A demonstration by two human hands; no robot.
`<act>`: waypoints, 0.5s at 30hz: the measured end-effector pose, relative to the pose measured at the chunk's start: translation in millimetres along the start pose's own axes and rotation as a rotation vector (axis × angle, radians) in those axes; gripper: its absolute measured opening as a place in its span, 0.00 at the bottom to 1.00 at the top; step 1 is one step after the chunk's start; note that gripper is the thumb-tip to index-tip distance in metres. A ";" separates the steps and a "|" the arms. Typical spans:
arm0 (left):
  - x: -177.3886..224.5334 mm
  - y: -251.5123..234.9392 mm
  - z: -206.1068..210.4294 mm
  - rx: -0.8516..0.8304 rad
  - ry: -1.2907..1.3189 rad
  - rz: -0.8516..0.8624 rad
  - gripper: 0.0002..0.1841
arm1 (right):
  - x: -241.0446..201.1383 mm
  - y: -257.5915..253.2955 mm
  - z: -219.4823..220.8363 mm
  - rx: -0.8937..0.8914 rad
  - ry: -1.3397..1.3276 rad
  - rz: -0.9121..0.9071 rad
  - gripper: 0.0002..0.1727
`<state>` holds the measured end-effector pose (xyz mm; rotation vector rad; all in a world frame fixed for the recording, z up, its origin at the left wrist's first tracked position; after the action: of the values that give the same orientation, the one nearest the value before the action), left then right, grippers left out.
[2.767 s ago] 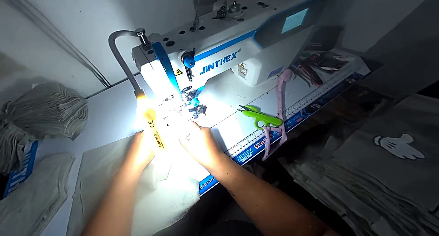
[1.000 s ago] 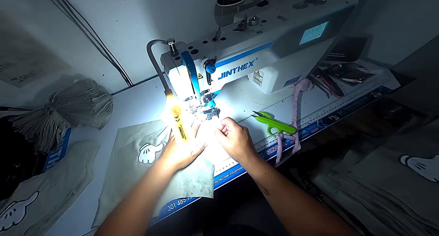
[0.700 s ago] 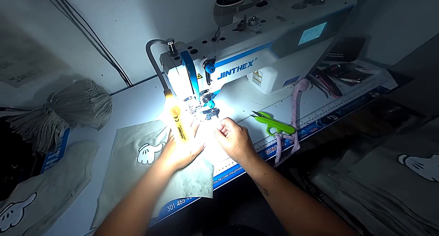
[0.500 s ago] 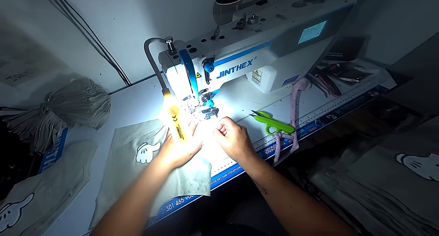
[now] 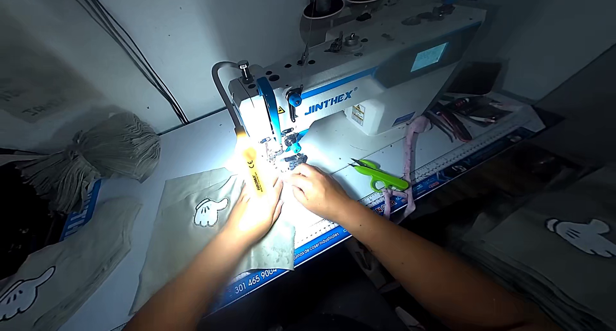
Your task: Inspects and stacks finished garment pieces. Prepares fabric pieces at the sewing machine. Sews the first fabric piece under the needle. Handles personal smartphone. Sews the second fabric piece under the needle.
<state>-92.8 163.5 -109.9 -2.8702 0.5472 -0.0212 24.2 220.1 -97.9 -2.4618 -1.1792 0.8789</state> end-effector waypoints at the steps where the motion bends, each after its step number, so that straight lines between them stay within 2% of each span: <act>1: 3.6 1.2 -2.4 -0.003 0.003 -0.012 0.25 | -1.2 -0.3 2.4 -0.012 0.042 -0.030 0.14; 3: 4.6 4.6 -1.9 0.013 0.046 -0.023 0.26 | -2.0 1.0 4.2 -0.012 0.079 -0.031 0.13; 7: -5.3 9.7 7.2 -0.084 0.157 -0.036 0.34 | -3.2 4.1 6.5 0.001 0.153 -0.013 0.10; 10: -9.9 7.8 8.2 -0.118 0.169 -0.036 0.39 | -2.9 2.2 7.8 -0.061 0.212 0.014 0.13; 15: -26.4 2.4 17.7 -0.039 0.207 -0.004 0.39 | 2.9 -1.1 11.8 -0.160 0.233 0.103 0.18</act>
<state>-117.4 174.7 -127.0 -2.9256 0.5854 -0.3148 17.5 222.9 -107.7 -2.6851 -1.0865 0.5209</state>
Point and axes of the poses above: each hand's wrist, its own y-axis away from the middle knuckle, its own z-axis out of the palm, x = y × z, the point moved 8 cm from there along -y, towards the middle knuckle, and after that the axes turned 1 degree about z, right-handed, at the moved point
